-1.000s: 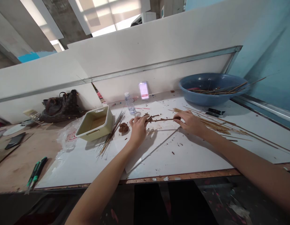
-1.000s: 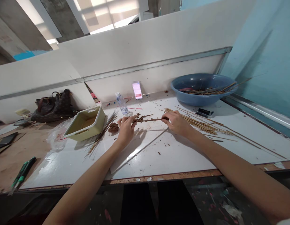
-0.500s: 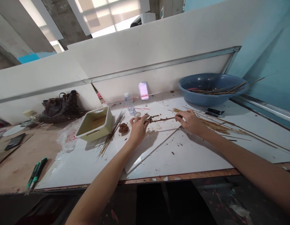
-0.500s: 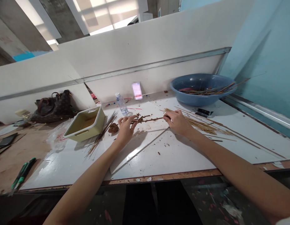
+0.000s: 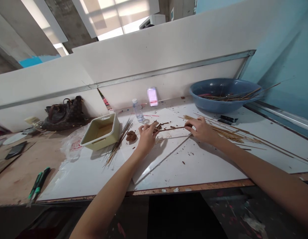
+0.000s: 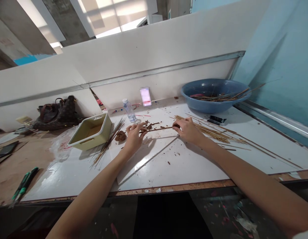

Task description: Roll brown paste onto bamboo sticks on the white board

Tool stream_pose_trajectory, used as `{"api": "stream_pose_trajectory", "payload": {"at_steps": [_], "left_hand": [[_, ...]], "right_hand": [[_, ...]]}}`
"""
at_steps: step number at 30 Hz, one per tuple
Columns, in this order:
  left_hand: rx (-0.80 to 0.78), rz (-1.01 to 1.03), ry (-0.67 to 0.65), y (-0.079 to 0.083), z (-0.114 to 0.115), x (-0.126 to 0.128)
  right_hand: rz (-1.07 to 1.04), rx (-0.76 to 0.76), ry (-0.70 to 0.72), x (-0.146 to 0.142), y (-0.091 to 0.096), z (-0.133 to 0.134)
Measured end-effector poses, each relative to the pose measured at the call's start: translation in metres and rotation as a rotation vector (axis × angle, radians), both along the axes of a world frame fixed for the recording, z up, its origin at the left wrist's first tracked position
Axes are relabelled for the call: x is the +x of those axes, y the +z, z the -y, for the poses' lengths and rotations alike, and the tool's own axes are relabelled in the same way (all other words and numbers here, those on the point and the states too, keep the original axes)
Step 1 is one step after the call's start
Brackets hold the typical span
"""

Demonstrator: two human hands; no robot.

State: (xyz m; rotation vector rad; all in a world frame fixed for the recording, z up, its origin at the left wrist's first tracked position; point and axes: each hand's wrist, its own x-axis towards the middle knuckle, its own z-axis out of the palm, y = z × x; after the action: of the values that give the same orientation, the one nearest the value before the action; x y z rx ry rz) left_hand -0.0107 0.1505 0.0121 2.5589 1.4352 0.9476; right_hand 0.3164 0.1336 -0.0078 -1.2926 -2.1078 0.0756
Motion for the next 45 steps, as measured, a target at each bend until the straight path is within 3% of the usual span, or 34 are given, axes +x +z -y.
{"api": "stream_pose_trajectory", "payload": {"at_steps": [7, 15, 19, 23, 27, 29, 36, 42, 45], "left_hand": [[-0.072, -0.126, -0.047, -0.008, 0.001, 0.001], [0.028, -0.318, -0.022, -0.016, 0.015, 0.028], [-0.149, -0.436, -0.027, -0.014, 0.024, 0.052], [-0.307, -0.473, 0.022, -0.023, 0.044, 0.061], [-0.263, -0.461, 0.04, -0.036, 0.077, 0.055], [-0.272, -0.462, 0.042, -0.035, 0.084, 0.054], [-0.37, -0.484, 0.163, -0.007, 0.055, 0.065], [-0.279, -0.484, 0.133, -0.025, 0.082, 0.05], [-0.311, -0.479, 0.147, -0.019, 0.074, 0.049]], "right_hand": [[0.129, 0.029, -0.002, -0.002, -0.005, 0.002], [0.212, -0.031, 0.118, -0.049, -0.011, 0.027], [0.301, -0.149, 0.134, -0.075, -0.016, 0.021], [0.34, -0.245, 0.094, -0.088, -0.023, 0.025], [0.385, -0.258, 0.107, -0.084, -0.033, 0.053], [0.398, -0.255, 0.113, -0.082, -0.033, 0.059], [0.521, -0.325, 0.015, -0.093, -0.006, 0.025], [0.539, -0.243, 0.082, -0.082, -0.029, 0.045], [0.535, -0.291, 0.051, -0.087, -0.022, 0.036]]}}
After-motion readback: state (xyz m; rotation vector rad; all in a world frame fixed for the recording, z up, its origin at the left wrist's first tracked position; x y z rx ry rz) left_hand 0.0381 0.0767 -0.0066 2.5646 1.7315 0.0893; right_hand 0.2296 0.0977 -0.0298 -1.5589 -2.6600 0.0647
